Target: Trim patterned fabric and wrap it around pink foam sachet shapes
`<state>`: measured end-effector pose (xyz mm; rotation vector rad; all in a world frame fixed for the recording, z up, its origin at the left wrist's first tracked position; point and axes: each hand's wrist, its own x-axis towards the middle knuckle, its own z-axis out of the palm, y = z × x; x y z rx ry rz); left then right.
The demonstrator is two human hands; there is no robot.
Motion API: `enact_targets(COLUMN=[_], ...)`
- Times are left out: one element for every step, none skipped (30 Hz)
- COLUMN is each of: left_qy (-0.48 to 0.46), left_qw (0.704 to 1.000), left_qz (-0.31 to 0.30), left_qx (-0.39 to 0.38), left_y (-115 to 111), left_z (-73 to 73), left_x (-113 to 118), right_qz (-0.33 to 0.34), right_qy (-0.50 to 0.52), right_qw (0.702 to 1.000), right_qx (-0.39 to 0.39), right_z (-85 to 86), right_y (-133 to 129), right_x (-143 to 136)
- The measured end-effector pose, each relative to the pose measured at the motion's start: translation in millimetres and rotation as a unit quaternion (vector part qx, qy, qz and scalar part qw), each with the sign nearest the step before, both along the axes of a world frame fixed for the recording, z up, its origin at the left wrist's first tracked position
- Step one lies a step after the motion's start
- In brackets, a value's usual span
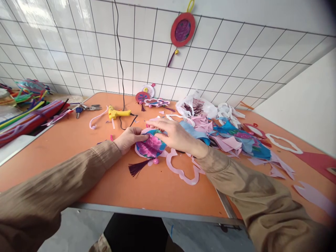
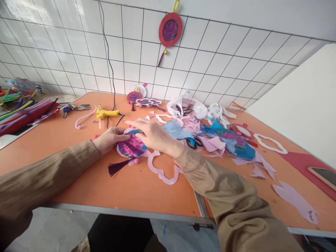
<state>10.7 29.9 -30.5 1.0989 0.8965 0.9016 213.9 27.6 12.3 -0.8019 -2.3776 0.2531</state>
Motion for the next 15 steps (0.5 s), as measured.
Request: enact_targets(left_qy=[-0.003, -0.011, -0.021, -0.031, -0.041, -0.049, -0.055, -0.059, -0.061, -0.060, -0.058, -0.055, -0.051, -0.046, -0.040], left_qw=[1.000, 1.000, 1.000, 0.999, 0.999, 0.998, 0.997, 0.997, 0.997, 0.996, 0.996, 0.997, 0.997, 0.998, 0.998], left_qz=[0.003, 0.008, 0.013, 0.020, 0.027, 0.033, 0.038, 0.041, 0.044, 0.045, 0.045, 0.041, 0.034, 0.023, 0.011], left_qx=[-0.002, -0.005, -0.010, -0.015, -0.020, -0.024, -0.029, -0.033, -0.036, -0.040, -0.042, -0.043, -0.044, -0.043, -0.041], left_y=[0.1, 0.4, 0.7, 1.0, 1.3, 1.6, 1.9, 2.0, 2.2, 2.3, 2.4, 2.5, 2.4, 2.3, 2.1], left_z=[-0.1, -0.2, -0.3, -0.2, -0.2, -0.1, 0.0, 0.1, 0.2, 0.4, 0.5, 0.7, 1.0, 1.3, 1.6], left_x=[0.0, 0.1, 0.2, 0.2, 0.3, 0.3, 0.2, 0.1, 0.0, -0.2, -0.3, -0.5, -0.6, -0.8, -1.0], right_qz=[-0.015, -0.038, -0.068, -0.101, -0.133, -0.158, -0.173, -0.177, -0.171, -0.156, -0.139, -0.125, -0.117, -0.117, -0.121], right_qy=[0.027, 0.051, 0.067, 0.073, 0.068, 0.056, 0.041, 0.025, 0.011, 0.003, 0.001, 0.007, 0.021, 0.040, 0.062], right_qw=[0.999, 0.998, 0.995, 0.992, 0.988, 0.984, 0.982, 0.980, 0.980, 0.980, 0.980, 0.980, 0.981, 0.980, 0.979], right_qx=[-0.008, -0.017, -0.026, -0.035, -0.043, -0.053, -0.066, -0.083, -0.102, -0.123, -0.141, -0.153, -0.155, -0.153, -0.149], right_z=[-0.1, 0.3, 1.2, 2.3, 3.5, 4.6, 5.2, 5.3, 4.8, 3.6, 1.9, -0.2, -2.5, -5.0, -7.4], right_y=[0.9, 2.2, 3.7, 5.3, 6.9, 8.4, 9.7, 10.7, 11.6, 12.2, 12.7, 13.2, 13.6, 14.1, 14.8], right_x=[0.3, 1.4, 3.1, 5.2, 7.5, 9.7, 11.5, 12.8, 13.3, 13.1, 12.4, 11.2, 9.8, 8.4, 7.1])
